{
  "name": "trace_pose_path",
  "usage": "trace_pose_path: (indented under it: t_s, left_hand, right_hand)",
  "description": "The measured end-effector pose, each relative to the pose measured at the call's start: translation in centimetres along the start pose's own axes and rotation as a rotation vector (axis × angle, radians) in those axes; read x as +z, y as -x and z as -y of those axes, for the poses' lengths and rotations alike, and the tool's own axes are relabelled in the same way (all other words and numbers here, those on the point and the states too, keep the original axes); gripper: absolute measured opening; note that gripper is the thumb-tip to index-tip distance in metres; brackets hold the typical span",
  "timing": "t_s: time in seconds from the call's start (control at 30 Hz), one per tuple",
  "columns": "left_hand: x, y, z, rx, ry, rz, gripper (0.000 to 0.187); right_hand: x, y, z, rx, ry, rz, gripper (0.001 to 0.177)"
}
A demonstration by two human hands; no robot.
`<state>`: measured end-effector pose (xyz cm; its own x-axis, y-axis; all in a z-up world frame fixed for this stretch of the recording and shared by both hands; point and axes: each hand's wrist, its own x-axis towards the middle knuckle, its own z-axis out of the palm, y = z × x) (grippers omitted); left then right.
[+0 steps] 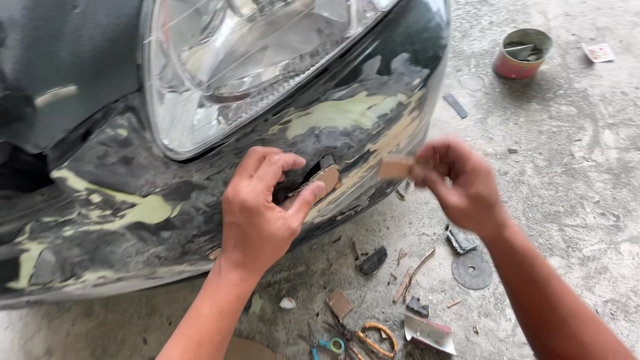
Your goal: The person applies glue from a small white tube to the edges of cardboard pieces and presses them onto the damaged front bumper of a black car. They continue to apply glue and attach additional cardboard strips to fill gaps in the bumper area.
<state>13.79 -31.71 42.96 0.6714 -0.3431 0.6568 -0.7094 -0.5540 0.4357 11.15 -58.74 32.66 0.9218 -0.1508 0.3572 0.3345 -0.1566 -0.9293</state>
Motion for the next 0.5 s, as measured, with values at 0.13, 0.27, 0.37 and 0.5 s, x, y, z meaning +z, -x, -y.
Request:
trace_pose_path:
  t_s: [0.13, 0.27, 0.37, 0.5]
  left_hand:
    - [0.8, 0.6, -0.1, 0.07, -0.08, 0.009, 0.024]
    - [1.4, 0.8, -0.7, 0.084, -0.22, 0.022, 0.019]
    - [1.7, 1.2, -1.3, 0.03, -0.25, 0.011, 0.021]
    - [2.4, 1.4, -1.8, 0.07, -0.348, 0.03, 0.044]
  right_hand:
    - [-0.6, 9.6, -9.1, 0.341, -0.096, -0.046, 0.026]
    - [0.4, 15.1, -13.2, 0.604, 0.015, 0.065, 0.019]
    - [0.7, 15.0, -13.1, 0.599, -0.1, 0.064, 0.017]
    - [-0.3, 8.3, -8.3, 0.188, 0.062, 0.137, 0.015]
